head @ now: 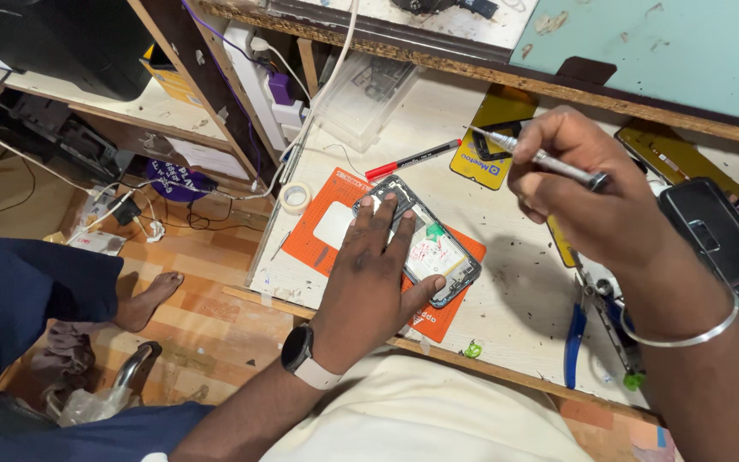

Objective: The person uses a screwdriver to remove screws from a disassembled smartphone chassis, then uses tweezers to lift and reposition internal components. The person places the phone on an orange mat and continues to manipulate small parts with the tools.

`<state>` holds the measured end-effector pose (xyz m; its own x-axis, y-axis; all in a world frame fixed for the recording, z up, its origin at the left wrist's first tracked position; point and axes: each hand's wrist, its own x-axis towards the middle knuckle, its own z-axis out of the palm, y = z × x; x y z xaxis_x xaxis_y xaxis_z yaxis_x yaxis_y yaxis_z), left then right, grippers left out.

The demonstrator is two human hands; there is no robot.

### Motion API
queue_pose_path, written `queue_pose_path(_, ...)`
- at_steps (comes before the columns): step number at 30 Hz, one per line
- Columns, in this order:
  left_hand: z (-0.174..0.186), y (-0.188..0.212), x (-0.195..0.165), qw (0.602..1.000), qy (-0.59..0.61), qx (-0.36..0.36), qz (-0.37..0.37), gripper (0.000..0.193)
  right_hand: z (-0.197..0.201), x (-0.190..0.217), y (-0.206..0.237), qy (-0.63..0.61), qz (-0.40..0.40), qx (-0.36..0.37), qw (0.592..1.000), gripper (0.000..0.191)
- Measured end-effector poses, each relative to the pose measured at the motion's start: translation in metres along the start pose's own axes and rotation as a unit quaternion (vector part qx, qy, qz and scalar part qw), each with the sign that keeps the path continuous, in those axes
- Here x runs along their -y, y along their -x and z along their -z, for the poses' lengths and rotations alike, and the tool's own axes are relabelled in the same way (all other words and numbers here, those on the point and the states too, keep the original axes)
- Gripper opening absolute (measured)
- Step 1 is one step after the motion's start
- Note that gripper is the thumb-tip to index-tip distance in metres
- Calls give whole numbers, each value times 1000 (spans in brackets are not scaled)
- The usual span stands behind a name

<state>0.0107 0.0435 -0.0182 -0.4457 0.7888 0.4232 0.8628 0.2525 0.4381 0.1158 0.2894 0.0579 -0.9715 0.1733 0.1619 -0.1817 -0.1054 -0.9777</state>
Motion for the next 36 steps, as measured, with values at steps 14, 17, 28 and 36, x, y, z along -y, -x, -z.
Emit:
queue_pose_path(14,4,-1,-1,1000,3,8,6,78,-55,-44,-13,552,-105,4,827,38)
queue_pose_path(17,4,-1,-1,1000,4,8,5,78,-59,-44,-12,571,-114,1,813,49)
queue_pose_path(28,1,-1,-4,999,25,14,20,79,-58,-55,-8,614,-28,9,789,44)
queue_pose_path(36,-15,-2,-9,999,11,-37,22,83,-47,-65,-10,726,12,73,683,40)
